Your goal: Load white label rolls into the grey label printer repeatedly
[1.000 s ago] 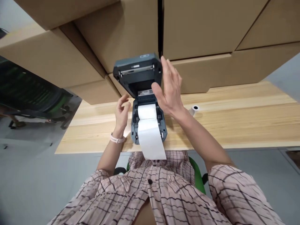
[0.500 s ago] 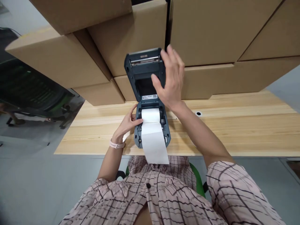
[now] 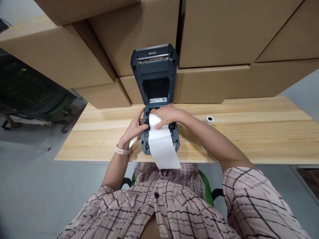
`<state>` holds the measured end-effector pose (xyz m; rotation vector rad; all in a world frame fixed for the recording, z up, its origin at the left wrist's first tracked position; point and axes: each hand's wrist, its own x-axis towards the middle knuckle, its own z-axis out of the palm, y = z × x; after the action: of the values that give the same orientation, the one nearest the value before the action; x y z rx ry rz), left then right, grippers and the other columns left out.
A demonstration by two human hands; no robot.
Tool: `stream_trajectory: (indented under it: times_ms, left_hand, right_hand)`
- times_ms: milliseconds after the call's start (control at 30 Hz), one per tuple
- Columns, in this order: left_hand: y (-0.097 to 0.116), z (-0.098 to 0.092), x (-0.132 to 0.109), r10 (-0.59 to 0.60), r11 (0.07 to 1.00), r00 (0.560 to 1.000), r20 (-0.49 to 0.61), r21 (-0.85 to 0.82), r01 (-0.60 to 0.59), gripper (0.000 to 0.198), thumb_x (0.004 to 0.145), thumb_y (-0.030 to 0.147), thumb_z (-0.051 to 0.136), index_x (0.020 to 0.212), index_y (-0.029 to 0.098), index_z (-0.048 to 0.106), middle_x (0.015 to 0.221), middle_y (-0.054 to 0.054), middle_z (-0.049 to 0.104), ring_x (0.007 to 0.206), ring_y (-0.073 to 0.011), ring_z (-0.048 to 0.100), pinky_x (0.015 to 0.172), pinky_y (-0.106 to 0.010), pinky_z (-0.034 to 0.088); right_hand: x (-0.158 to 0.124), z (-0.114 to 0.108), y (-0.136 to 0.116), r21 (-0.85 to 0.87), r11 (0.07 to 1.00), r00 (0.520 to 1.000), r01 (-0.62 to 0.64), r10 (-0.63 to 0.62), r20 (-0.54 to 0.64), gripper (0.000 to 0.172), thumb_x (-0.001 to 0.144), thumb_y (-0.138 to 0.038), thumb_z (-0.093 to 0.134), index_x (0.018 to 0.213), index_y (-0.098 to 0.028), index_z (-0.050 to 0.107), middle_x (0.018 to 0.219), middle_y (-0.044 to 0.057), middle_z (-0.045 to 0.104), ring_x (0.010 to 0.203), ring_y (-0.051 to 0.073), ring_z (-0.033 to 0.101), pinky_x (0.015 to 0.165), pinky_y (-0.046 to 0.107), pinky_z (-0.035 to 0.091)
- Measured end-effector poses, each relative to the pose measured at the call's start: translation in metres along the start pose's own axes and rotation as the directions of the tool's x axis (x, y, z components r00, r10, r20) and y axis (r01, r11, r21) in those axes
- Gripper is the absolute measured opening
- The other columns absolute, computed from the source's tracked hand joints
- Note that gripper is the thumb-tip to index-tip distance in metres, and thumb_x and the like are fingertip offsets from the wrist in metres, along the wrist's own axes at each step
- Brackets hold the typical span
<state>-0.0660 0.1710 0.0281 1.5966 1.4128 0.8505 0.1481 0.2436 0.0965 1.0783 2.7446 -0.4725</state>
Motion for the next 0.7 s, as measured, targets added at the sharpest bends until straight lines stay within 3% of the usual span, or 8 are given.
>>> stream_trajectory:
  times_ms: [133, 233, 300, 400, 500, 600, 700]
  left_hand:
    - [0.002, 0.001, 0.0, -0.018, 1.0, 1.0, 0.014, -0.005, 0.018, 0.108, 0.078, 0.021, 0.065, 0.177, 0.013, 0.022, 0.067, 0.009, 0.049, 0.062, -0.0139, 0.044, 0.063, -0.027, 0.031]
    - [0.005, 0.002, -0.002, -0.023, 1.0, 1.0, 0.0, 0.008, 0.023, 0.107, 0.08, 0.023, 0.067, 0.177, 0.013, 0.022, 0.068, 0.008, 0.05, 0.063, -0.0151, 0.046, 0.063, -0.027, 0.032]
    - [0.007, 0.002, -0.003, -0.025, 0.999, 1.0, -0.006, 0.019, 0.026, 0.105, 0.082, 0.024, 0.068, 0.177, 0.013, 0.024, 0.067, 0.007, 0.051, 0.064, -0.0161, 0.048, 0.064, -0.027, 0.033]
    - [0.009, 0.002, -0.005, -0.017, 1.0, 1.0, 0.001, 0.001, 0.017, 0.104, 0.081, 0.022, 0.066, 0.177, 0.016, 0.025, 0.068, 0.007, 0.051, 0.064, -0.0155, 0.048, 0.064, -0.027, 0.034]
    - [0.009, 0.002, -0.005, -0.004, 1.0, 1.0, -0.009, 0.012, 0.004, 0.105, 0.078, 0.021, 0.065, 0.176, 0.015, 0.028, 0.067, 0.007, 0.051, 0.063, -0.0149, 0.045, 0.063, -0.027, 0.033]
    - [0.006, 0.002, -0.003, 0.0, 1.0, 1.0, -0.015, 0.029, 0.001, 0.106, 0.077, 0.02, 0.064, 0.176, 0.013, 0.026, 0.067, 0.006, 0.052, 0.063, -0.0152, 0.045, 0.061, -0.027, 0.033]
    - [0.002, 0.002, -0.001, 0.002, 1.0, 1.0, -0.016, 0.004, -0.002, 0.106, 0.078, 0.02, 0.064, 0.177, 0.013, 0.026, 0.068, 0.005, 0.053, 0.062, -0.0146, 0.044, 0.059, -0.025, 0.033]
  right_hand:
    - [-0.003, -0.007, 0.007, 0.161, 0.985, 0.998, 0.065, -0.062, -0.026, 0.098, 0.073, -0.052, 0.091, 0.159, -0.019, 0.056, 0.144, 0.019, 0.074, 0.124, 0.043, 0.072, 0.102, 0.053, 0.057]
    - [-0.034, -0.024, 0.025, 0.367, 0.891, 0.963, 0.268, -0.242, -0.117, 0.102, 0.075, -0.052, 0.088, 0.164, -0.022, 0.05, 0.141, 0.012, 0.075, 0.119, 0.035, 0.074, 0.1, 0.047, 0.061]
    - [-0.066, -0.036, 0.04, 0.44, 0.821, 0.93, 0.364, -0.297, -0.217, 0.104, 0.075, -0.051, 0.089, 0.167, -0.027, 0.046, 0.143, 0.009, 0.073, 0.123, 0.033, 0.072, 0.103, 0.045, 0.062]
    - [-0.112, -0.045, 0.063, 0.486, 0.803, 0.914, 0.346, -0.17, -0.369, 0.108, 0.069, -0.048, 0.095, 0.166, -0.033, 0.049, 0.15, 0.006, 0.068, 0.132, 0.036, 0.068, 0.113, 0.049, 0.059]
    - [-0.134, -0.038, 0.083, 0.584, 0.796, 0.918, 0.159, 0.099, -0.385, 0.105, 0.072, -0.04, 0.093, 0.167, -0.031, 0.049, 0.147, 0.009, 0.07, 0.128, 0.036, 0.07, 0.114, 0.052, 0.058]
    - [-0.122, -0.017, 0.103, 0.682, 0.73, 0.892, 0.047, 0.277, -0.358, 0.106, 0.071, -0.04, 0.092, 0.167, -0.025, 0.049, 0.146, 0.014, 0.071, 0.127, 0.039, 0.071, 0.111, 0.058, 0.059]
    - [-0.093, 0.009, 0.121, 0.775, 0.629, 0.868, 0.07, 0.344, -0.358, 0.101, 0.062, -0.042, 0.094, 0.155, -0.025, 0.059, 0.145, 0.013, 0.073, 0.131, 0.04, 0.07, 0.114, 0.06, 0.058]
